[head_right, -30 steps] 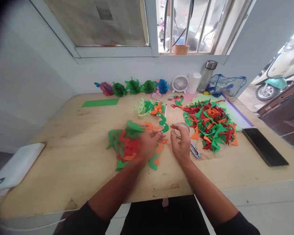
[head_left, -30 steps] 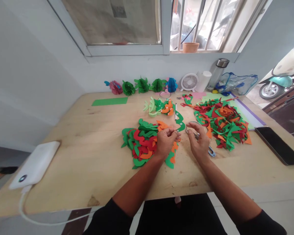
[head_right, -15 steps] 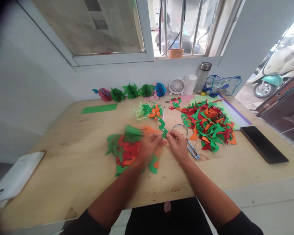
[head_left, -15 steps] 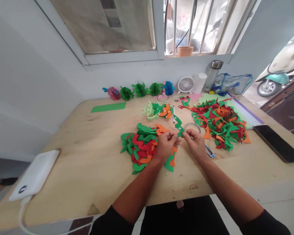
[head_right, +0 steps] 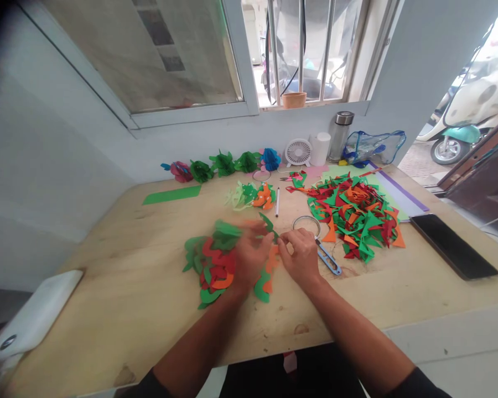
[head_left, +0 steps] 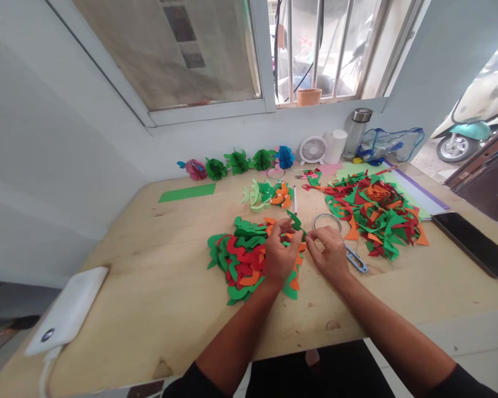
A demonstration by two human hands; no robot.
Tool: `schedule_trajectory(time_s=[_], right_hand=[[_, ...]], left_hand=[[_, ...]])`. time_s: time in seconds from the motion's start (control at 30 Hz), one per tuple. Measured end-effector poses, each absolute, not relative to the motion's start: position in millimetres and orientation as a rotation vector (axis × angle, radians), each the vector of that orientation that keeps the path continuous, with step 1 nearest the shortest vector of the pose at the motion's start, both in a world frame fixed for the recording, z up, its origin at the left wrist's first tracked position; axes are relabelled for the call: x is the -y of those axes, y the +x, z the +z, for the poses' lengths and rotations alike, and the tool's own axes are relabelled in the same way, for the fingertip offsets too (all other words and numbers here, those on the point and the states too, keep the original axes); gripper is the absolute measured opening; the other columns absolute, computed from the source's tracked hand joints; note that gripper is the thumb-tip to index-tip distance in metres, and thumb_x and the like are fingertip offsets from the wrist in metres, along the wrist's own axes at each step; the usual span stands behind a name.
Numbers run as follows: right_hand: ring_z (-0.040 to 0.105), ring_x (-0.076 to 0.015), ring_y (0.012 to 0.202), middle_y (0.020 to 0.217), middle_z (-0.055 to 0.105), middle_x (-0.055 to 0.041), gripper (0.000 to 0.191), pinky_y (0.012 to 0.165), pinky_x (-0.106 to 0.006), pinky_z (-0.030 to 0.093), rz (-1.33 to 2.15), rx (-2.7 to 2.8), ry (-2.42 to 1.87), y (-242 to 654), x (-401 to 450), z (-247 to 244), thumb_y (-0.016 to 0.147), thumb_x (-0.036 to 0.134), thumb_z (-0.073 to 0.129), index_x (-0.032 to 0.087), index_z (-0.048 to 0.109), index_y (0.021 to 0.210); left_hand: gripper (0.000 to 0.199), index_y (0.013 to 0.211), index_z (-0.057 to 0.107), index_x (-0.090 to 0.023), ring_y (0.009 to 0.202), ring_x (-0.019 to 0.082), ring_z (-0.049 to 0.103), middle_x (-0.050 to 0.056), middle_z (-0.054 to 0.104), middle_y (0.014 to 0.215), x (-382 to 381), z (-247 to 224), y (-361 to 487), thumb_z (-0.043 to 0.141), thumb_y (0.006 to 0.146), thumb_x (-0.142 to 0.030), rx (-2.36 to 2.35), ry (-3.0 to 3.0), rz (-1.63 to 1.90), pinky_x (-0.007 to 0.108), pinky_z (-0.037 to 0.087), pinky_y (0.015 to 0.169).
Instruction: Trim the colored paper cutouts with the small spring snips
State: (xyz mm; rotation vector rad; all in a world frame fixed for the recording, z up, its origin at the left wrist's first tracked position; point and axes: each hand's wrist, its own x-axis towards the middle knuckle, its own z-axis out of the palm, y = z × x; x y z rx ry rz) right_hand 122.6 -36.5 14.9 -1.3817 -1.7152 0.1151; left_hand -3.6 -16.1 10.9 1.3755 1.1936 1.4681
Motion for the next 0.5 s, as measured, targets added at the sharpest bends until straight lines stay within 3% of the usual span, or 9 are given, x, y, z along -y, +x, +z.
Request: schedule_trajectory(time_s=[0.27, 0.5], right_hand=[[0.049, -0.0177, 0.069, 0.063, 0.059, -0.0024, 0.020, 0.071, -0.032, 0.033, -0.217, 1.909, -1.354, 115.5, 40.8, 17.7, 0.085, 0.021, 0.052, 0.020, 0.056, 0.065], [0.054, -0.0184, 0.072, 0.068, 0.063, -0.0031, 0.017, 0.073, -0.033, 0.036, 0.047, 1.804, -1.345, 117.4, 39.8, 16.3, 0.085, 0.025, 0.051, 0.020, 0.060, 0.071]], left_hand=[[0.023, 0.087, 0.062, -0.015, 0.078, 0.014, 0.062, 0.005, 0.066, 0.084, 11.6, 4.5, -3.1, 0.065, 0.073, -0.033, -1.214, 1.305, 1.456, 0.023, 0.048, 0.066], [0.017, 0.084, 0.062, -0.015, 0.074, 0.012, 0.063, 0.003, 0.066, 0.081, 12.7, 11.0, -4.9, 0.065, 0.073, -0.028, -1.129, 1.257, 1.454, 0.023, 0.050, 0.069]])
